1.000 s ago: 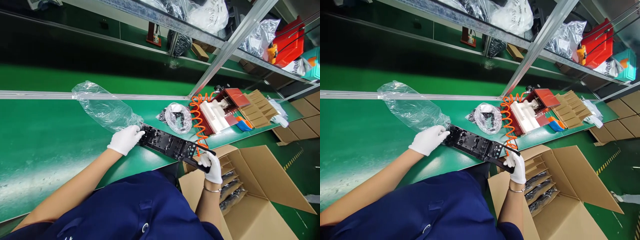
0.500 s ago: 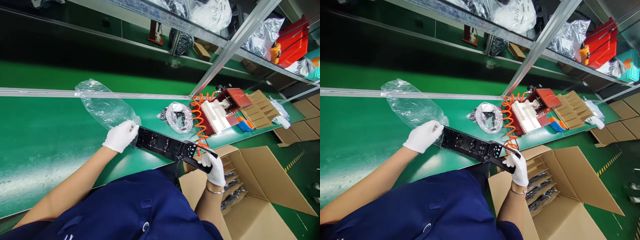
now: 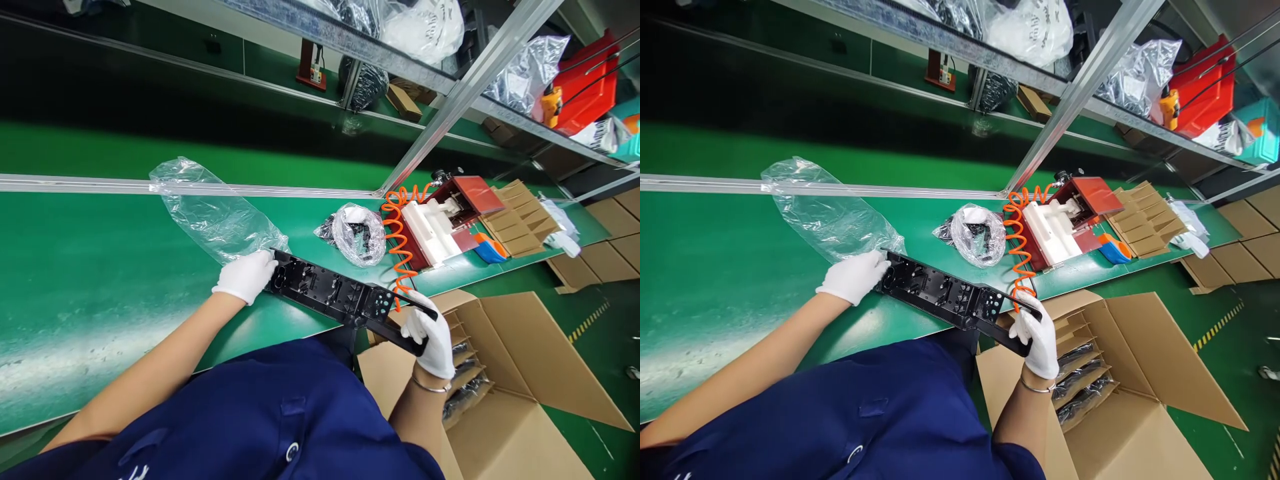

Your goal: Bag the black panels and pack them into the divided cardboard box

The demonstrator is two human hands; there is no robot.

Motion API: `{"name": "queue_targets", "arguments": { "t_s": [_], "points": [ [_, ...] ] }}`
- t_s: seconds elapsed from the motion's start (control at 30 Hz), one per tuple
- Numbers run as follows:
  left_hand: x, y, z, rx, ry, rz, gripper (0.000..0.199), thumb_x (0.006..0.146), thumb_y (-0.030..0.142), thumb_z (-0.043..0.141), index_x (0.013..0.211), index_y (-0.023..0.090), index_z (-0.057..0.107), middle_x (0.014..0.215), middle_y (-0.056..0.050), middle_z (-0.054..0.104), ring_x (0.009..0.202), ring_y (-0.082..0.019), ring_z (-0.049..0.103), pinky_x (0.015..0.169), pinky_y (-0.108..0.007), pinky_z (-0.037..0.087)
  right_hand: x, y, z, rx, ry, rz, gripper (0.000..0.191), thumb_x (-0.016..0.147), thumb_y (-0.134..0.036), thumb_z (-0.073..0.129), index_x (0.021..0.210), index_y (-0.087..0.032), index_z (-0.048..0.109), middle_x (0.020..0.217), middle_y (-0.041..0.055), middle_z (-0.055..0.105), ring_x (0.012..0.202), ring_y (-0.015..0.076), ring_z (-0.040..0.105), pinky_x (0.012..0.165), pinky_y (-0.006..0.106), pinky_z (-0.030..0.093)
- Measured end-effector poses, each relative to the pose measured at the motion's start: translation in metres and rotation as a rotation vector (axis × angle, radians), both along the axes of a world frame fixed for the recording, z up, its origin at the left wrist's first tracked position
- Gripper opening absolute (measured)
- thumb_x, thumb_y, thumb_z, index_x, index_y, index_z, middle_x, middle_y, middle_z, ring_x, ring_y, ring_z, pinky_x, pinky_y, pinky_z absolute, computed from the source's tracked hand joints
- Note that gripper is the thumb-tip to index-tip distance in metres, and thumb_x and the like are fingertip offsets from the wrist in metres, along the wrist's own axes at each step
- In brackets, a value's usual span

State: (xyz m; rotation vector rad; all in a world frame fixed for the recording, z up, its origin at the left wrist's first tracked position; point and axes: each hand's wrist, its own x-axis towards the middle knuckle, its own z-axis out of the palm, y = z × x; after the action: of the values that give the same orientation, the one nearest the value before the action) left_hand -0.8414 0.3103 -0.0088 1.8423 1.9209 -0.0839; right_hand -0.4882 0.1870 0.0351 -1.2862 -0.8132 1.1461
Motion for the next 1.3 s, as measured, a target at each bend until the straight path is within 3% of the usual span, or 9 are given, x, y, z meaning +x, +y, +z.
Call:
{"name": "queue_targets", "arguments": {
  "t_s": [0.17,0.4,0.6,0.83,1.0,1.2,1.3],
  "points": [
    [-0.006,0.001,0.009,0.149,-0.029,0.033,0.041,0.094,0.045,0.028,0.089,0.024,0.063,0.097,-0.009,0.073,0.087,-0.029,0.067,0.065,-0.035,0.041,-0.005,0.001,0.004,0.017,0.02,-0.037,0.034,0.074,-0.031,0.074,0.107,-0.021,0.071,0.043,-0.0107,0.031,0.036,0.0087,0.024,0.037,0.027,0.034],
    [-0.001,-0.011,0.013,0.159,-0.128,-0.13,0.033,0.092,0.04,0.034,0.07,0.023,0.051,0.082,-0.005,0.066,0.079,-0.022,0.061,0.062,-0.032,0.035,-0.006,0.007,0.004,0.04,0.11,-0.167,0.02,0.071,-0.024,0.072,0.091,-0.024,0.069,0.051,-0.0105,0.025,0.041,0.0065,0.016,0.036,0.023,0.022],
    [0.004,-0.013,0.021,0.252,-0.252,0.009,0.029,0.09,0.041,0.036,0.072,0.023,0.05,0.077,-0.003,0.064,0.073,-0.019,0.058,0.063,-0.029,0.037,-0.014,0.005,0.003,0.042,0.157,-0.126,0.027,0.071,-0.024,0.073,0.098,-0.024,0.071,0.047,-0.0112,0.026,0.038,0.006,0.014,0.035,0.024,0.02],
    [0.005,-0.021,0.027,0.359,-0.377,0.0,0.029,0.086,0.041,0.036,0.068,0.022,0.049,0.07,-0.002,0.061,0.07,-0.017,0.057,0.067,-0.028,0.041,-0.022,0.009,0.011,0.131,0.11,-0.083,0.03,0.073,-0.025,0.072,0.103,-0.023,0.071,0.048,-0.0109,0.026,0.036,0.0057,0.017,0.032,0.024,0.02],
    [0.003,-0.033,0.038,0.369,-0.458,-0.089,0.032,0.084,0.04,0.037,0.058,0.022,0.038,0.06,-0.001,0.05,0.06,-0.016,0.048,0.064,-0.03,0.039,-0.025,0.008,0.02,0.155,0.163,-0.121,0.026,0.072,-0.021,0.069,0.098,-0.022,0.07,0.05,-0.0115,0.025,0.037,0.0034,0.013,0.032,0.02,0.017],
    [-0.005,-0.04,0.047,0.553,-0.483,0.081,0.03,0.083,0.043,0.038,0.067,0.023,0.054,0.064,-0.003,0.056,0.064,-0.018,0.052,0.067,-0.032,0.044,-0.029,-0.004,0.031,0.228,0.117,-0.106,0.035,0.071,-0.022,0.071,0.105,-0.023,0.073,0.046,-0.0111,0.028,0.033,0.0043,0.017,0.031,0.022,0.016],
    [-0.007,-0.041,0.049,0.582,-0.414,0.034,0.032,0.083,0.042,0.038,0.069,0.022,0.059,0.066,-0.004,0.059,0.064,-0.018,0.053,0.068,-0.032,0.043,-0.03,-0.007,0.035,0.249,0.102,-0.091,0.035,0.071,-0.022,0.072,0.106,-0.022,0.073,0.044,-0.0112,0.028,0.032,0.0042,0.017,0.031,0.021,0.016]
  ]
}}
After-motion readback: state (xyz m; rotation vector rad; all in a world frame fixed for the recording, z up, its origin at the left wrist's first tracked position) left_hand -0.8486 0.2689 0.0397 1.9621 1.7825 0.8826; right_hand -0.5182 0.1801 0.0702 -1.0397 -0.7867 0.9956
